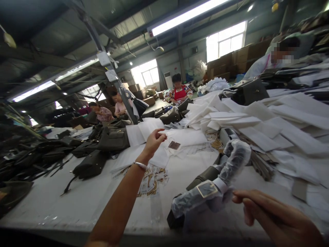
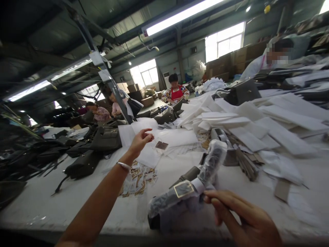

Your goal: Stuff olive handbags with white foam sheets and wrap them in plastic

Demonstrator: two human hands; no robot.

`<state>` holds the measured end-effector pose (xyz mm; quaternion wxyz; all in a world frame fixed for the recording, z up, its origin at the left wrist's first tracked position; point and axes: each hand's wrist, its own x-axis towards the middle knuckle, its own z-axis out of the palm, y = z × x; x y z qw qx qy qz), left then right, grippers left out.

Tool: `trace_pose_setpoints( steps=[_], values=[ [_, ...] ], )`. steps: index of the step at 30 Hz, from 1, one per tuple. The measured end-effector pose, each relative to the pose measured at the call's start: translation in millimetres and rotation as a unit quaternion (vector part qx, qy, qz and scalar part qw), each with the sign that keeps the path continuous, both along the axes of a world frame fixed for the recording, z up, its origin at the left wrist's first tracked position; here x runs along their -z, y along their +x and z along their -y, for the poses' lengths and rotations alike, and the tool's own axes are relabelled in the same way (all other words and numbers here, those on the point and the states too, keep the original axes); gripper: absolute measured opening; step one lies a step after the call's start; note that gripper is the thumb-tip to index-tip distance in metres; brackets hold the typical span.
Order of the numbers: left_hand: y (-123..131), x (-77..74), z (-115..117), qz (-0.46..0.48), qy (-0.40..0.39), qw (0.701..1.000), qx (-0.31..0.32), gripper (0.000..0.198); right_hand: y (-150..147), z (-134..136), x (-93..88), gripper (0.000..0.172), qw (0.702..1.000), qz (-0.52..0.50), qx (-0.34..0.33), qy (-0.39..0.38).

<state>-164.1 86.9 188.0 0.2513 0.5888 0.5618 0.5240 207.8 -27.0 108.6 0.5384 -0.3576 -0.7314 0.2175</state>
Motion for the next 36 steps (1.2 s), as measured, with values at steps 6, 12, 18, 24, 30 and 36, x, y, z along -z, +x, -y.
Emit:
trace_pose_setpoints(
  steps=[6, 12, 18, 24, 30, 36],
  values=[
    [59, -66.7, 38, 0.09, -0.004, 0.991, 0.096, 0.041, -50, -25, -45.3, 0.03, 0.991, -0.115, -0.028, -0.059],
    [118, -95.5, 73, 0.107, -0.013, 0.977, 0.183, 0.035, -82, -49, -75.3, 0.05, 0.972, -0.173, -0.141, -0.079],
    [150, -105.6, 97, 0.105, -0.04, 0.959, 0.262, 0.034, -59, -43, -99.2, 0.033, 0.968, -0.199, -0.117, -0.102],
    [166, -108.3, 103, -0.034, -0.024, 0.957, 0.285, 0.034, -28, -34, -120.5, 0.03, 0.978, -0.189, -0.072, -0.04],
    [177, -109.5, 103, -0.101, -0.003, 0.952, 0.29, 0.031, -20, -34, -131.2, 0.028, 0.982, -0.187, -0.027, 0.015],
    [185, -111.8, 104, 0.021, -0.009, 0.956, 0.291, 0.027, -17, -24, -116.1, 0.039, 0.973, -0.196, -0.113, -0.04]
  ],
)
